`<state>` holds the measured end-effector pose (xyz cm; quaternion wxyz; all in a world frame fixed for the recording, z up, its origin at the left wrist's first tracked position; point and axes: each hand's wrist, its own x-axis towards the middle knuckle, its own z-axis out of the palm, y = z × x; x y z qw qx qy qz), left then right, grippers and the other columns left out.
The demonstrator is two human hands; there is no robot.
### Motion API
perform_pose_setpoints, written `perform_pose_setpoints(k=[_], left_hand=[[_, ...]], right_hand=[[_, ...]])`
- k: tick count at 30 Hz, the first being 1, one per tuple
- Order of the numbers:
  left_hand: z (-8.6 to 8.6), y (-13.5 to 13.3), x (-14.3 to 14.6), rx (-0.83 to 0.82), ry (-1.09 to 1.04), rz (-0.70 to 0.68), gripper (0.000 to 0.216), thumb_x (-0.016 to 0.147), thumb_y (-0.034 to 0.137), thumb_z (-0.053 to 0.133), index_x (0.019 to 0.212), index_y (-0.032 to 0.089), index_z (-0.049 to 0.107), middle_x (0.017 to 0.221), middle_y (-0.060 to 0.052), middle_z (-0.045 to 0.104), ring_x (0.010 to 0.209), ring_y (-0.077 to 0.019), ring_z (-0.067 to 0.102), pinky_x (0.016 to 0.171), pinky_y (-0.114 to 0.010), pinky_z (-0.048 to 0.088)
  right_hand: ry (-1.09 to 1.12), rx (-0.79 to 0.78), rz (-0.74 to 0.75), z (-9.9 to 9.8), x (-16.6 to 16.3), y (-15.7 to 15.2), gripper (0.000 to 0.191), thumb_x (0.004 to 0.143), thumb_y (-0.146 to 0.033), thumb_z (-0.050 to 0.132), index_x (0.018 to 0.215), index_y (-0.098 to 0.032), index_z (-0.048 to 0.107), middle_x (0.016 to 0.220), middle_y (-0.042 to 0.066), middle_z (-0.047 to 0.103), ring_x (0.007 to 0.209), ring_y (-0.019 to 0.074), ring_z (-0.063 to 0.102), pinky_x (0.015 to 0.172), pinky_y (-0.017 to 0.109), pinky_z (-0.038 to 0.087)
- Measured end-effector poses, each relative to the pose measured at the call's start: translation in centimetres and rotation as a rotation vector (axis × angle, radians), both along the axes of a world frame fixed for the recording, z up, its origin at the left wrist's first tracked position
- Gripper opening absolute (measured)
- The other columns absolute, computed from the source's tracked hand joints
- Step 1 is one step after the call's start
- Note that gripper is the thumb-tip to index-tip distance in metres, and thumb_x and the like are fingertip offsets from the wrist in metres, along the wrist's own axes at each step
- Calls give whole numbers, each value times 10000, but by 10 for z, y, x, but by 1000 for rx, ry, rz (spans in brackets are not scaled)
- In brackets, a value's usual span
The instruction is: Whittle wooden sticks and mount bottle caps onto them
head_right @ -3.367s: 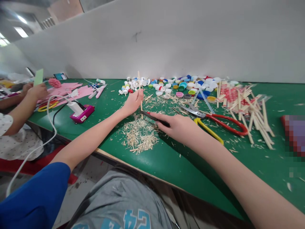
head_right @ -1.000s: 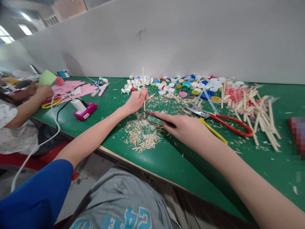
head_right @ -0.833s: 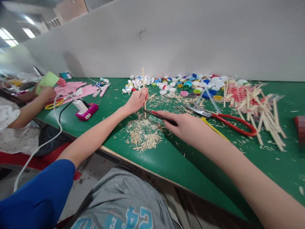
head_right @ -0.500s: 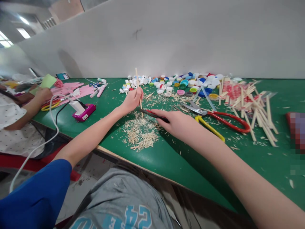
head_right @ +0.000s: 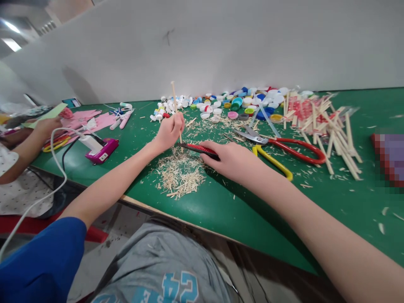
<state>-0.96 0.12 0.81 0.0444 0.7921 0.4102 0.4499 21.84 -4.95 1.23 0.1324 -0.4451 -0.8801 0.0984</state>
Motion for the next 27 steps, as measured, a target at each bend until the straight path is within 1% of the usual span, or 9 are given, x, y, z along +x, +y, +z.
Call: perform_pose_setpoints(k=[3, 5, 7, 10, 13, 15, 20, 24, 27], left_hand=[[-1, 1, -1, -15, -9, 18, 513, 985, 551, 129, 651, 231, 351, 553, 14, 422, 519, -118, 425, 574, -289, 379], [-1, 1, -1, -23, -9, 22, 510, 985, 551, 130, 650, 232, 343, 553, 15, 419, 519, -117, 425, 573, -288, 376], [0, 1, -1, -32, -10, 24, 505, 985, 550, 134, 650, 233, 339, 551, 19, 409, 514, -116, 421, 571, -288, 369], [1, 1, -1, -41, -16, 23, 502, 984, 549, 141, 652, 232, 343, 546, 25, 400, 500, -112, 411, 564, -288, 358], [0, 4, -1, -39, -18, 26, 490, 988, 530, 157, 655, 228, 352, 544, 29, 403, 494, -105, 411, 556, -281, 350], [-1, 5, -2, -40, -16, 33, 476, 994, 507, 176, 655, 225, 356, 541, 33, 403, 492, -101, 414, 557, -275, 353], [-3, 6, -1, -75, -55, 15, 459, 1003, 458, 195, 653, 220, 374, 541, 32, 416, 500, -94, 431, 564, -263, 366], [-2, 5, -1, -96, -64, 21, 467, 1005, 459, 192, 650, 218, 377, 539, 34, 413, 497, -90, 433, 568, -257, 370], [-2, 4, 0, -81, -50, 30, 479, 1007, 461, 190, 644, 216, 383, 542, 31, 425, 501, -90, 437, 578, -258, 377]], right_hand=[[56, 109, 66, -3, -1, 1, 496, 926, -509, 382, 1212, -198, 641, 789, 48, 625, 616, 93, 514, 553, 202, 326], [87, 175, 105, -4, -1, 1, 486, 933, -454, 376, 1264, -197, 624, 899, 65, 633, 698, 97, 541, 599, 199, 353], [75, 237, 133, -5, -2, 1, 486, 937, -407, 373, 1354, -260, 573, 961, 59, 621, 691, 78, 523, 597, 188, 339], [10, 325, 157, -6, -4, -1, 476, 945, -361, 364, 1389, -347, 533, 925, 43, 605, 616, 52, 451, 541, 185, 254], [-40, 386, 137, -8, -5, -3, 466, 948, -351, 361, 1380, -365, 536, 784, 33, 584, 583, 57, 406, 525, 198, 187], [-61, 401, 119, -8, -5, -3, 456, 953, -370, 364, 1372, -367, 544, 724, 28, 573, 566, 59, 386, 530, 202, 167], [-59, 358, 91, -2, -1, -3, 442, 972, -468, 349, 1346, -377, 568, 772, 19, 624, 538, 60, 380, 514, 207, 168], [-69, 328, 81, 0, 1, -3, 425, 975, -455, 352, 1349, -415, 550, 764, -5, 629, 510, 58, 377, 488, 207, 184], [-37, 379, 103, -4, 3, -3, 411, 983, -433, 357, 1335, -409, 567, 812, -4, 630, 574, 63, 451, 503, 208, 235]])
